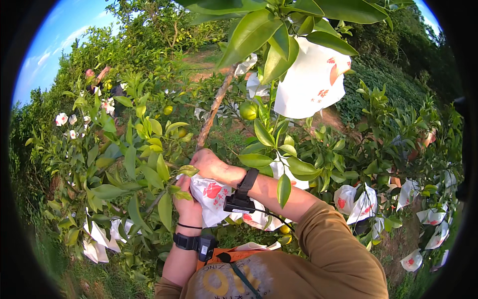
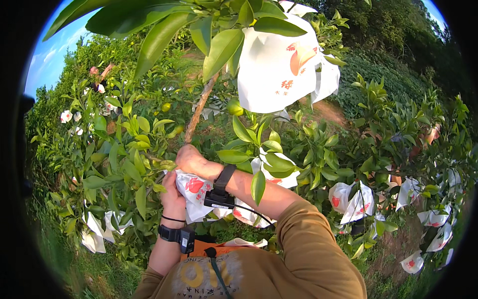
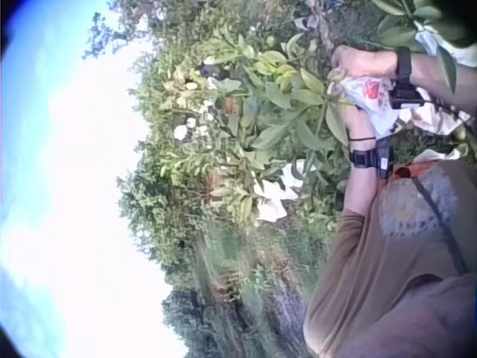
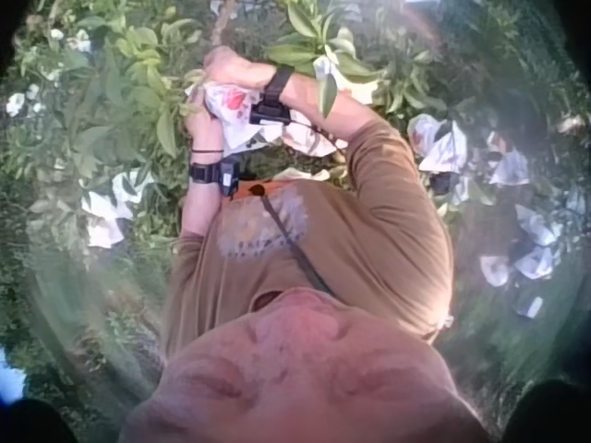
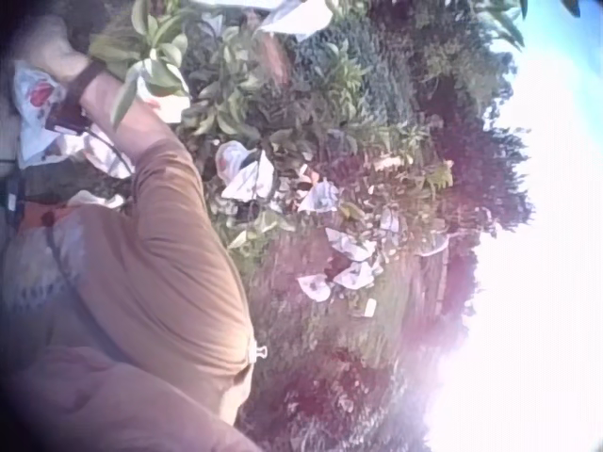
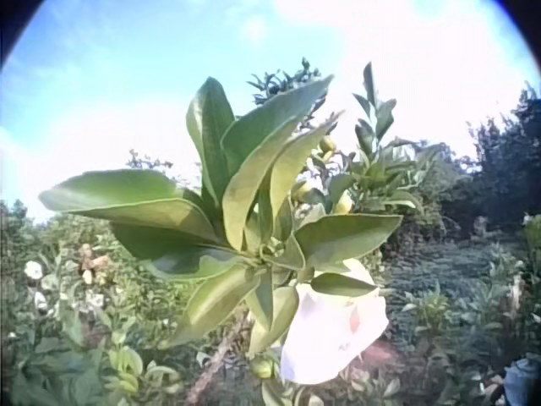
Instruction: The person places white paper bags over individual citrus fruits on a tree and secures them by folding and stapling the bag openings. The person moves between branches to repeat the process on multiple fruits.
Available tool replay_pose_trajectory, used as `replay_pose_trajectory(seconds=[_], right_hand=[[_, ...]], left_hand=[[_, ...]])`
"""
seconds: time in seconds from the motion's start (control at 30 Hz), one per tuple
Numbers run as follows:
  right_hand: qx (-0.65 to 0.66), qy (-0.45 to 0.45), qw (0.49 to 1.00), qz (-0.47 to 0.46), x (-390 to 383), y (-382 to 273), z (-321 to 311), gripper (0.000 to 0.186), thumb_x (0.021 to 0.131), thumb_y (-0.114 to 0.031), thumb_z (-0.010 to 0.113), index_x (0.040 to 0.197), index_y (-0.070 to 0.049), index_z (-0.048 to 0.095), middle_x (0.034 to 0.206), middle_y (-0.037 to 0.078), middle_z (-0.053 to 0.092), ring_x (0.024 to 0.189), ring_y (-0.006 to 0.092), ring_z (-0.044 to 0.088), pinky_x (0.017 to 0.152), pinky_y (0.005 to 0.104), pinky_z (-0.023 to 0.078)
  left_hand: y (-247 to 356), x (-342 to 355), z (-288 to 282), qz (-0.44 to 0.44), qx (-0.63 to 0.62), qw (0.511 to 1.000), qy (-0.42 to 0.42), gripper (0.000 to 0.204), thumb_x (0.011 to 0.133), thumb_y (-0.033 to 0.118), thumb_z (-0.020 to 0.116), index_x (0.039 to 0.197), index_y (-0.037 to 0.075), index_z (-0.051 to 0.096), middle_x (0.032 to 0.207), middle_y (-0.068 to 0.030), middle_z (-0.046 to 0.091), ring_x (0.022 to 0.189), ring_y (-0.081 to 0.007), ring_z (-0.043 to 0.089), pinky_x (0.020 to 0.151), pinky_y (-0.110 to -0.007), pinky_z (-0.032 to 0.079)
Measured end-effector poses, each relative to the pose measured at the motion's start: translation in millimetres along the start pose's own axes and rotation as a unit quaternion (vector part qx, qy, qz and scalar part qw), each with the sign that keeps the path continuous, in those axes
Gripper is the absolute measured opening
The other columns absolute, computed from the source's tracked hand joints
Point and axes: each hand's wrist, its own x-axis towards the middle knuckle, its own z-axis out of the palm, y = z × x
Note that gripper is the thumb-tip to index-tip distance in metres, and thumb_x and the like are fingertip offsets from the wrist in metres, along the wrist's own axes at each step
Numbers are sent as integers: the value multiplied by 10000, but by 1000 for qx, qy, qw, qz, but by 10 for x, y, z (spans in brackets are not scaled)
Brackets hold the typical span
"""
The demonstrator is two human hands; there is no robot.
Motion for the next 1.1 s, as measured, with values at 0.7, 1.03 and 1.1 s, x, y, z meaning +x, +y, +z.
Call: replay_pose_trajectory(seconds=[0.7, 1.03, 1.1], right_hand=[[47, -82, 992, -87, -168, -108, -262, 218, 837, -115, 584, 977, 41, 644, 961, 139, 649, 912, 284, 617, 797, 352, 478], [245, -185, 948, 85, -144, 111, -233, 280, 901, -195, 565, 1106, -25, 650, 817, -11, 616, 712, 58, 531, 642, 213, 454], [250, -201, 945, 71, -123, 149, -212, 307, 904, -198, 561, 1158, -39, 623, 844, -17, 616, 719, 60, 530, 646, 213, 450]], left_hand=[[186, -38, 70, -17, 40, 996, -77, 246, 893, 182, 604, 1083, 27, 605, 1060, -75, 640, 940, -184, 602, 868, -330, 473], [264, 51, 27, -123, 26, 983, -131, 232, 867, 216, 565, 1021, 47, 605, 997, -89, 651, 902, -218, 626, 816, -361, 509], [276, 62, 22, -147, 5, 983, -114, 239, 855, 204, 581, 1017, 30, 602, 1002, -108, 650, 921, -236, 627, 832, -375, 508]])
